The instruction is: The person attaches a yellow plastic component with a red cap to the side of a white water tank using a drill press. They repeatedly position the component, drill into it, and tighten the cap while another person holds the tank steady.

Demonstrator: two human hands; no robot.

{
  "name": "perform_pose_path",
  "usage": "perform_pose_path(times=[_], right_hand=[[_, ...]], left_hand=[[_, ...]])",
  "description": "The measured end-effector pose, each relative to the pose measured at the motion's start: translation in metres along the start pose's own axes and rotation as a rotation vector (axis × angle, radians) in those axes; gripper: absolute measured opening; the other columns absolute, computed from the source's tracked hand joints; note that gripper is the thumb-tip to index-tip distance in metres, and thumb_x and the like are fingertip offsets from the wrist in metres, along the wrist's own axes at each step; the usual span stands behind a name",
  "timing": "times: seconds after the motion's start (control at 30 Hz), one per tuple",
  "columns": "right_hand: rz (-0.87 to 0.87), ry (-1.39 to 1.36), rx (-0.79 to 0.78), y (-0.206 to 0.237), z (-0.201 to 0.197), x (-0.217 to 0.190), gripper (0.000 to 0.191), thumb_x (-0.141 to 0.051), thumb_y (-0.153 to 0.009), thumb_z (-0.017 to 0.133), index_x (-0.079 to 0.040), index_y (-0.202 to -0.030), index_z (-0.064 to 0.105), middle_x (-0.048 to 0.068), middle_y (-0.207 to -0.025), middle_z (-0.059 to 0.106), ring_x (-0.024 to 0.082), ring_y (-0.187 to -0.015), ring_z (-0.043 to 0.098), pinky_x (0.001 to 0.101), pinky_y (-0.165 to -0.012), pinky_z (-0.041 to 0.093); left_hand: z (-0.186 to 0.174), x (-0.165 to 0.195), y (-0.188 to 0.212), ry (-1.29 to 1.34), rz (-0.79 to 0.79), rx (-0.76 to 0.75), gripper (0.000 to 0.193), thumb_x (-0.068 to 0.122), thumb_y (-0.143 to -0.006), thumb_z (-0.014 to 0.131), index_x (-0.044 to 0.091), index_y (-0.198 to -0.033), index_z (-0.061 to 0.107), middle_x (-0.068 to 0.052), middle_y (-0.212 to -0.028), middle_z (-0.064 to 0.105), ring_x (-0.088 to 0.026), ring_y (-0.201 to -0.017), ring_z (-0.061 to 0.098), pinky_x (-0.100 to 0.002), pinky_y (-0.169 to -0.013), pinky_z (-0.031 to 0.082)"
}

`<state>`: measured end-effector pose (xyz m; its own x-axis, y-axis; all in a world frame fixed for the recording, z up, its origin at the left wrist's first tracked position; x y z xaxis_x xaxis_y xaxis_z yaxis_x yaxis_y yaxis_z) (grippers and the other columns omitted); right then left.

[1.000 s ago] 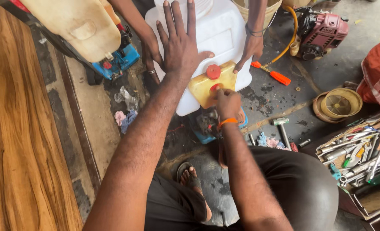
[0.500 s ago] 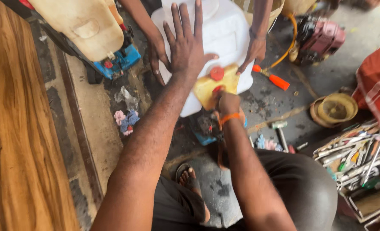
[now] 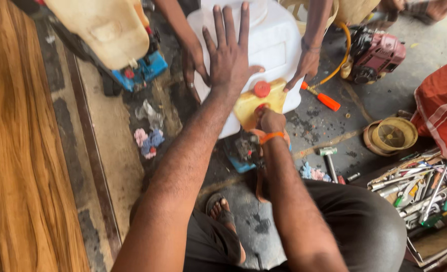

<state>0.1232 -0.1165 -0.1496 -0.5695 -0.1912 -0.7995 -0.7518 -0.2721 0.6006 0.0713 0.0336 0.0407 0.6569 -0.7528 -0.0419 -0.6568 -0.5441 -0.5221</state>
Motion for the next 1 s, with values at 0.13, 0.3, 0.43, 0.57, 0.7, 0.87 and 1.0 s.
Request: perform_pose_path(times=[0.13, 0.3, 0.43, 0.57, 0.7, 0.87, 1.0], right_hand=[[-0.811, 0.720, 0.111, 0.036, -0.013, -0.038, 0.025, -0.032, -0.098, 0.063, -0.009, -0.095, 0.073, 0.014, -0.087, 0.073, 0.038, -0.082, 0.070, 0.0487, -0.070, 0.053], [-1.126, 0.996, 0.197, 0.069, 0.001, -0.041, 0.025, -0.028, -0.105, 0.058, -0.007, -0.097, 0.068, 0.015, -0.094, 0.072, 0.039, -0.083, 0.069, 0.0512, -0.073, 0.053], [-0.784, 0.756, 0.272, 0.042, 0.011, -0.036, 0.026, -0.029, -0.101, 0.059, -0.007, -0.099, 0.071, 0.020, -0.094, 0.073, 0.043, -0.088, 0.068, 0.0548, -0.077, 0.052], [-0.217, 0.223, 0.181, 0.012, 0.010, -0.017, 0.027, -0.028, -0.098, 0.063, -0.003, -0.099, 0.073, 0.023, -0.099, 0.074, 0.045, -0.092, 0.070, 0.0584, -0.079, 0.052], [-0.594, 0.878, 0.180, 0.024, -0.003, -0.031, 0.029, -0.036, -0.106, 0.062, -0.010, -0.107, 0.074, 0.023, -0.098, 0.072, 0.043, -0.092, 0.068, 0.0516, -0.079, 0.053], [-1.262, 0.961, 0.166, 0.065, -0.009, -0.037, 0.016, -0.027, -0.102, 0.062, -0.012, -0.102, 0.067, 0.011, -0.098, 0.073, 0.036, -0.083, 0.070, 0.0483, -0.072, 0.054], [-1.201, 0.954, 0.190, 0.056, 0.006, -0.034, 0.016, -0.025, -0.100, 0.062, -0.009, -0.095, 0.062, 0.014, -0.093, 0.071, 0.039, -0.080, 0.068, 0.0516, -0.071, 0.052]], left_hand=[[-0.003, -0.001, 0.001, 0.053, -0.005, -0.025, 0.153, 0.080, -0.054, 0.086, 0.010, -0.161, 0.002, -0.031, -0.162, 0.021, -0.048, -0.155, 0.010, -0.074, -0.117, 0.029], [0.000, -0.002, 0.000, 0.037, -0.002, 0.040, 0.153, 0.078, -0.053, 0.087, 0.011, -0.161, 0.002, -0.030, -0.163, 0.020, -0.046, -0.154, 0.010, -0.076, -0.118, 0.027], [0.005, -0.003, -0.001, 0.051, -0.016, 0.027, 0.153, 0.077, -0.054, 0.088, 0.011, -0.162, 0.002, -0.028, -0.164, 0.020, -0.046, -0.156, 0.009, -0.075, -0.120, 0.027], [0.001, -0.003, -0.004, 0.047, -0.014, 0.028, 0.152, 0.076, -0.053, 0.088, 0.010, -0.161, 0.003, -0.030, -0.163, 0.020, -0.047, -0.155, 0.010, -0.075, -0.119, 0.028], [-0.004, -0.003, -0.002, 0.084, -0.005, -0.015, 0.153, 0.076, -0.053, 0.088, 0.010, -0.162, 0.003, -0.029, -0.163, 0.022, -0.047, -0.155, 0.011, -0.073, -0.118, 0.029], [-0.005, -0.003, 0.002, 0.059, 0.002, 0.018, 0.152, 0.078, -0.054, 0.087, 0.009, -0.162, 0.005, -0.030, -0.162, 0.022, -0.048, -0.154, 0.012, -0.075, -0.117, 0.030], [0.000, -0.003, -0.001, 0.031, -0.007, 0.019, 0.152, 0.080, -0.053, 0.086, 0.010, -0.161, 0.005, -0.030, -0.162, 0.022, -0.047, -0.154, 0.012, -0.075, -0.118, 0.030]])
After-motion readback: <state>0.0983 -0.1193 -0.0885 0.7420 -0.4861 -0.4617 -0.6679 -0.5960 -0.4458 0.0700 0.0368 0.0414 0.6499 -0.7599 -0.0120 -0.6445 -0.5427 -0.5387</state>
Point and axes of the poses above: each hand's wrist, its own y-axis away from the middle knuckle, its own z-axis out of the palm, x = y × z, the point moved 6 cm from there along -y, towards the middle knuckle
